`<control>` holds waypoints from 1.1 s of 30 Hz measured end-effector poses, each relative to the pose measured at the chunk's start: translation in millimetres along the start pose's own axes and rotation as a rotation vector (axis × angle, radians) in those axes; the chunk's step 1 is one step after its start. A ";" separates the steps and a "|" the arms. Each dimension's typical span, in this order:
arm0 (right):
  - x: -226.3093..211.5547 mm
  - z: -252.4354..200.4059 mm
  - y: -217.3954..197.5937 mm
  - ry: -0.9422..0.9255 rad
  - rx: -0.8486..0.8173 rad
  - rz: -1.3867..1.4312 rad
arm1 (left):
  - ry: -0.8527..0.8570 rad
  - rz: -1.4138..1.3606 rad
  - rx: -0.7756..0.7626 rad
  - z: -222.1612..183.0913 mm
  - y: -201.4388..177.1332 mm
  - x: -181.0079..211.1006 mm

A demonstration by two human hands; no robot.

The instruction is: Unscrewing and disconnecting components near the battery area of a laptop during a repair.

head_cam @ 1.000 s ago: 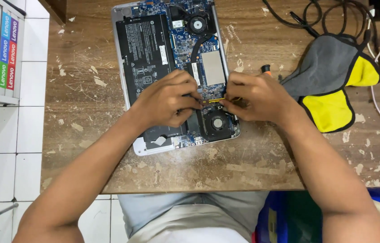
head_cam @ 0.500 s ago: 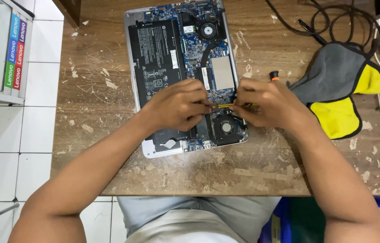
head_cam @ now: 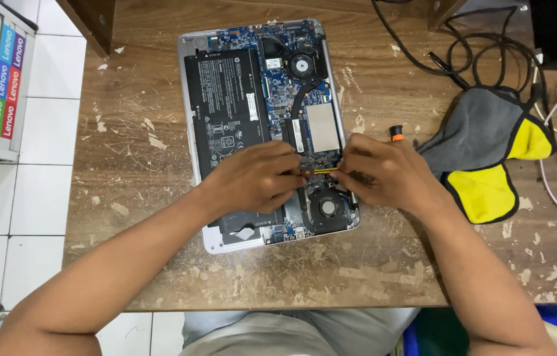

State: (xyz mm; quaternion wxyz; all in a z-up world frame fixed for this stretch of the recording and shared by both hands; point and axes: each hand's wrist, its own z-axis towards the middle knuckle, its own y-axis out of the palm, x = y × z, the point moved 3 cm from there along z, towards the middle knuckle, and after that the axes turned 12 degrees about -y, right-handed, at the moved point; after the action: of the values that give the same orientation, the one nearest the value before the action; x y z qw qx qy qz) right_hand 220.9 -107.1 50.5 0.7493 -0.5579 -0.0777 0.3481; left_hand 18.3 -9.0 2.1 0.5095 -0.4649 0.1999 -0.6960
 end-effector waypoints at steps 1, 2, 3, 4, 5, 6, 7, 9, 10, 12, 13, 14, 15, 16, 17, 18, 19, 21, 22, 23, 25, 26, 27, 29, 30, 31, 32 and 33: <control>2.3 -0.9 1.4 0.008 -0.008 -0.009 | 0.000 0.002 0.003 1.4 -2.8 1.0; 4.0 -0.5 3.7 0.007 -0.012 -0.009 | -0.001 0.000 0.005 2.0 -4.1 0.9; 5.8 -1.3 5.6 0.031 0.006 0.006 | 0.009 0.011 0.004 2.4 -4.4 1.3; 7.7 -2.4 7.7 0.054 0.024 0.020 | 0.019 0.021 0.003 2.6 -4.4 1.7; 8.1 -2.3 5.8 0.058 0.017 0.028 | 0.012 0.013 0.001 3.9 -5.0 1.6; 7.9 -2.0 4.0 0.050 0.009 0.046 | 0.018 0.017 0.006 4.9 -5.8 2.1; 8.1 -0.3 2.6 0.039 0.005 0.063 | 0.027 0.026 0.011 5.9 -8.0 1.7; 6.6 -0.8 0.7 0.051 0.010 0.083 | 0.020 0.014 0.010 2.8 -5.1 1.8; 7.0 -1.1 -1.3 0.062 0.017 0.096 | 0.019 0.004 0.012 3.1 -3.7 0.8; 12.0 -4.6 -4.8 0.083 0.005 0.118 | 0.023 0.000 0.019 3.6 -2.2 0.2; 15.8 -4.9 -6.3 0.090 -0.002 0.134 | 0.028 0.010 0.031 4.4 -2.6 -1.5; 17.0 -8.6 -3.5 0.096 -0.003 0.136 | 0.029 0.005 0.028 2.9 -1.7 -1.5; 18.8 -11.0 -1.6 0.098 0.003 0.088 | 0.021 0.010 0.006 1.9 -1.4 -2.0; 20.2 -13.3 0.1 0.099 0.009 0.041 | 0.014 0.016 -0.016 0.9 -1.4 -2.3; 19.8 -11.3 0.1 0.100 0.009 0.041 | 0.015 0.015 -0.017 1.1 -1.5 -2.1; 19.8 -9.3 0.7 0.116 -0.003 0.084 | 0.023 0.020 -0.010 1.3 -2.0 -1.5; 20.5 -6.9 0.7 0.131 -0.014 0.124 | 0.032 0.027 -0.001 2.4 -2.8 -1.6; 19.7 -3.2 -7.1 0.165 -0.056 0.209 | 0.032 0.028 0.000 1.7 -0.8 -3.1; 18.8 -1.9 -9.6 0.198 -0.099 0.295 | 0.028 0.030 0.000 0.7 0.2 -3.3; 20.4 -2.9 -12.3 0.199 -0.098 0.295 | 0.030 0.030 -0.001 0.1 1.3 -3.8; 23.3 -4.9 -15.6 0.214 -0.164 0.333 | 0.029 0.028 0.016 -1.3 2.5 -4.6; 25.4 -6.7 -15.8 0.213 -0.163 0.333 | 0.029 0.029 0.016 -1.7 3.3 -4.7; 27.6 -8.4 -14.6 0.220 -0.195 0.360 | 0.013 0.036 -0.003 -2.4 4.3 -5.5; 30.3 -10.7 -13.5 0.226 -0.225 0.388 | -0.004 0.044 -0.022 -1.9 2.7 -4.3; 30.8 -11.3 -13.6 0.227 -0.220 0.409 | -0.003 0.033 -0.023 -0.6 0.1 -2.3; 31.9 -11.5 -14.3 0.226 -0.214 0.428 | -0.001 0.024 -0.021 1.3 -2.8 -0.8; 31.9 -10.3 -14.0 0.224 -0.214 0.426 | 0.000 0.026 -0.019 2.4 -4.3 -1.2; 31.7 -9.9 -13.6 0.236 -0.215 0.409 | -0.002 0.023 -0.021 2.7 -5.1 -0.6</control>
State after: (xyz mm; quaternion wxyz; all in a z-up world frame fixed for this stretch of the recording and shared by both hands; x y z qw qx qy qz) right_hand 255.4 -97.4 50.3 0.6037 -0.6752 0.0881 0.4146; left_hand 18.0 -5.8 7.0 0.5127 -0.4686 0.2120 -0.6874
